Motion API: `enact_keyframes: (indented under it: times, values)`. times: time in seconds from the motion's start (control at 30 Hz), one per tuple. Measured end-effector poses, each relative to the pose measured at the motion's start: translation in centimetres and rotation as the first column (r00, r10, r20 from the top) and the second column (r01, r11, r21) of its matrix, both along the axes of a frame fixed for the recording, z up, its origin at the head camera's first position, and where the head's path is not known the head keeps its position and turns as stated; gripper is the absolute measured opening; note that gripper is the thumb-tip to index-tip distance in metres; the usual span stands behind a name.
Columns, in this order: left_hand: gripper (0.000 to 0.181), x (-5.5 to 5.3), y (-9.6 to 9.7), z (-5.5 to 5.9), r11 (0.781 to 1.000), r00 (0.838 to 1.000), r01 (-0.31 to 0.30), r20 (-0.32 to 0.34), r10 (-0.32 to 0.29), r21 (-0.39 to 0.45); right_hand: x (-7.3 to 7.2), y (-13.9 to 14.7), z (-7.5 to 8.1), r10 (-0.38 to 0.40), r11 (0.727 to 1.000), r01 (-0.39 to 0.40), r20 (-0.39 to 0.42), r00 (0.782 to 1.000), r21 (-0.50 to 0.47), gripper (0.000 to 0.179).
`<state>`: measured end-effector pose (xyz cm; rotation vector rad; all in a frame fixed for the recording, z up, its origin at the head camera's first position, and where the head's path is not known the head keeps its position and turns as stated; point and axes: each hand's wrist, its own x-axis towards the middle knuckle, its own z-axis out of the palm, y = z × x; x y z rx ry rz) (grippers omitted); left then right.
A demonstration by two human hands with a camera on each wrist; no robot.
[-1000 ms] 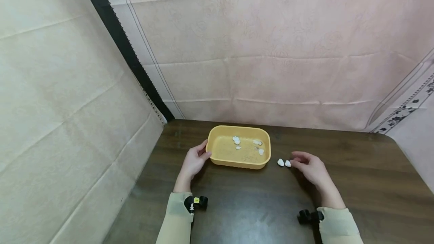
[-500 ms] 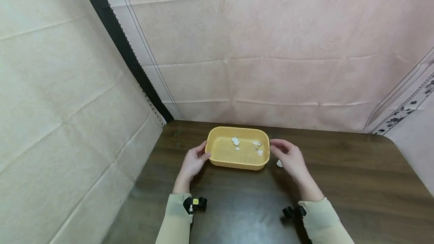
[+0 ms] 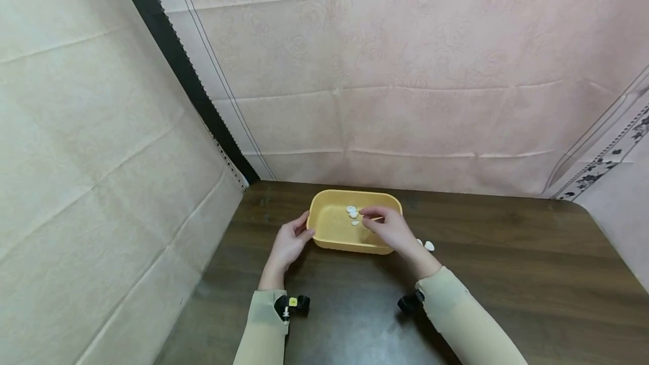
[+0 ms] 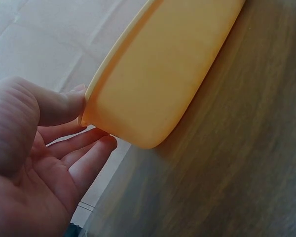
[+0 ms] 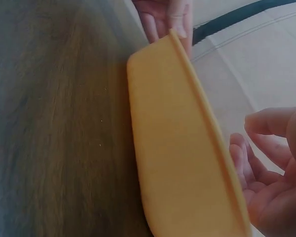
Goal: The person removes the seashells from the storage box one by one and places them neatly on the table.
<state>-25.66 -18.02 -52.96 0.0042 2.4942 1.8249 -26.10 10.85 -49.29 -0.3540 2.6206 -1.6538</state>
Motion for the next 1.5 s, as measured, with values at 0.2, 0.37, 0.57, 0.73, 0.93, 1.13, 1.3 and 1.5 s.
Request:
enact_keyframes:
  times: [0.2, 0.37, 0.57, 0.73, 0.93, 1.13, 1.3, 1.5]
  values:
    - [0.056, 0.0, -0.1, -0.3, 1.0, 1.0, -0.001, 0.003, 0.001, -0.008, -1.6, -1.3, -0.6, 0.008, 1.0, -0.008, 0.025, 1.0, 0.016, 0.028]
    - [0.056, 0.0, -0.2, -0.4, 1.0, 1.0, 0.001, 0.004, -0.001, -0.007, -2.6, -1.9, -1.2, -0.037, 0.997, 0.034, 0.052, 0.998, 0.069, 0.028]
    - [0.056, 0.0, -0.4, -0.4, 1.0, 1.0, 0.004, -0.005, -0.004, 0.005, -3.6, -2.7, -1.9, -0.067, 0.992, 0.058, 0.082, 0.994, 0.113, 0.03]
    - [0.057, 0.0, -0.4, -0.4, 1.0, 0.999, 0.024, -0.024, -0.024, 0.008, -4.5, -2.9, -2.6, -0.108, 0.979, 0.093, 0.076, 0.991, 0.181, 0.03]
    - [0.057, 0.0, -0.3, -0.1, 0.999, 0.998, 0.043, -0.035, -0.043, 0.004, -5.0, -3.1, -3.2, -0.14, 0.962, 0.121, 0.061, 0.988, 0.244, 0.031]
    - [0.056, 0.0, -0.4, -0.2, 0.999, 0.999, 0.038, -0.038, -0.038, 0.0, -5.2, -3.6, -3.5, -0.167, 0.952, 0.149, 0.046, 0.985, 0.268, 0.033]
    - [0.055, 0.0, -0.3, -0.2, 0.999, 0.998, 0.043, -0.035, -0.042, 0.003, -5.3, -4.1, -3.8, -0.186, 0.938, 0.171, 0.021, 0.982, 0.301, 0.031]
    - [0.056, -0.1, -0.4, -0.2, 0.999, 0.999, 0.036, -0.033, -0.036, 0.004, -5.6, -4.3, -4.0, -0.188, 0.926, 0.174, 0.009, 0.982, 0.334, 0.025]
